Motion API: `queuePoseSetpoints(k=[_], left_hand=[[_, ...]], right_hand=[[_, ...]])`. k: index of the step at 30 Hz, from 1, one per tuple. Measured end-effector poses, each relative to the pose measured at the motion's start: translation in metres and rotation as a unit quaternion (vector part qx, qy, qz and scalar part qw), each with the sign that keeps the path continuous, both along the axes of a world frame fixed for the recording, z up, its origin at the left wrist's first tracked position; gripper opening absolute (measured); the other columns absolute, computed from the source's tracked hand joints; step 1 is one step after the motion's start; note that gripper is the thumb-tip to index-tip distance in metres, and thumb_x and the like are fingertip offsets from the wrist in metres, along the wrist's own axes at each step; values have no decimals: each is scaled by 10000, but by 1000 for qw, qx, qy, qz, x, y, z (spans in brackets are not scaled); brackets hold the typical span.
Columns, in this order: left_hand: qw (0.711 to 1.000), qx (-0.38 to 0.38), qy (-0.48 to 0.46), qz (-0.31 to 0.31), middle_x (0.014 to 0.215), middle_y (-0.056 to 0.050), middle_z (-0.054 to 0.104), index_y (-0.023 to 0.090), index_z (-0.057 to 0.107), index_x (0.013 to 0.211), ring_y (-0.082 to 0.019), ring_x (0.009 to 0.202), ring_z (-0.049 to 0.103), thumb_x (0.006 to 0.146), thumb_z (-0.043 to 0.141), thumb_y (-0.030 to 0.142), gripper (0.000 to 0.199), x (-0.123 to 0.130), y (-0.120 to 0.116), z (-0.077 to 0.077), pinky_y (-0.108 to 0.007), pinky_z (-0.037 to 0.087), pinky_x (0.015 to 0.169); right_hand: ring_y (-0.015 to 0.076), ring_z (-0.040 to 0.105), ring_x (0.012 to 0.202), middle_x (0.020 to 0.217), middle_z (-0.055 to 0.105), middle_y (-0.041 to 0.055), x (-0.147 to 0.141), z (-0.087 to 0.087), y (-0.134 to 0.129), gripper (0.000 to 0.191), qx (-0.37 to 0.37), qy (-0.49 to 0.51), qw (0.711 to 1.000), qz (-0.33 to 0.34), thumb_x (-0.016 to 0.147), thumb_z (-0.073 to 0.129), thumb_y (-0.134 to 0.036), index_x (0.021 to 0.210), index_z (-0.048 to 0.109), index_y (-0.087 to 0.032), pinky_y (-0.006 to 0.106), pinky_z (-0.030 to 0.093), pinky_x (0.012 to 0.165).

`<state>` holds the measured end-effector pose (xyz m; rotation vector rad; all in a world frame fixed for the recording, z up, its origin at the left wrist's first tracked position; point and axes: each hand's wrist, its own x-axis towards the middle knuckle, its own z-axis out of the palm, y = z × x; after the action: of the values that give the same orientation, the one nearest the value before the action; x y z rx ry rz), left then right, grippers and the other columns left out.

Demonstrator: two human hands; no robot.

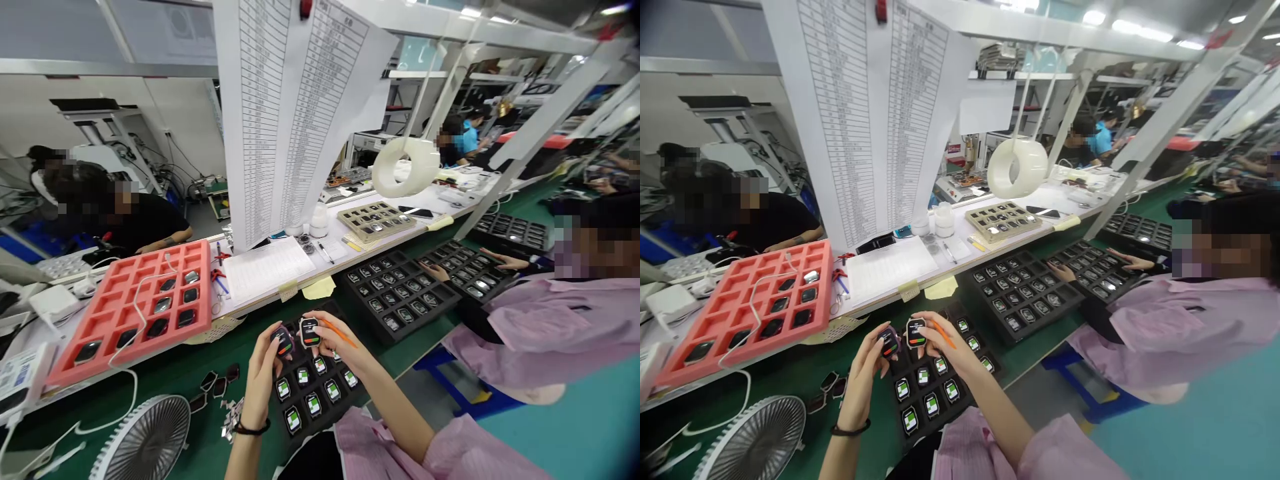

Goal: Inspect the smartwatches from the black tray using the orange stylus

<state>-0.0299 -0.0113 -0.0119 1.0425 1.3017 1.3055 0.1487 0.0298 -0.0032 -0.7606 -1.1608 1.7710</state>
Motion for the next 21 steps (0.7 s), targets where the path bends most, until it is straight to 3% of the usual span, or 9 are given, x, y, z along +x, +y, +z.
queuePoseSetpoints(k=[4,11,17,21], left_hand=[[1000,9,10,-9,987,-47,582,241,533,1243,-99,603,463,819,587,534,518,2,-1,4,-208,366,483],[1000,22,1,-6,1044,-70,593,234,487,1291,-121,673,518,831,591,503,543,5,-1,-4,-208,371,480],[999,25,8,-19,1037,-60,590,227,501,1280,-88,586,453,860,550,506,507,2,-4,-3,-218,381,488],[1000,26,-4,-11,1066,-78,596,213,516,1260,-107,644,509,838,567,525,527,2,-3,-7,-204,366,464]], right_hand=[[111,595,610,910,612,31,-1,-2,0,344,17,-12,1000,0,828,639,-390,1135,583,-246,221,268,435],[126,612,667,968,606,35,-2,-5,1,414,30,-16,999,8,791,680,-363,1169,542,-264,206,291,421],[139,611,683,1017,622,53,-3,-12,-1,416,25,-31,999,-1,795,674,-346,1177,532,-265,214,329,433],[142,604,680,1032,625,62,-3,-12,-4,418,19,-43,999,0,799,674,-348,1182,530,-262,224,338,434]])
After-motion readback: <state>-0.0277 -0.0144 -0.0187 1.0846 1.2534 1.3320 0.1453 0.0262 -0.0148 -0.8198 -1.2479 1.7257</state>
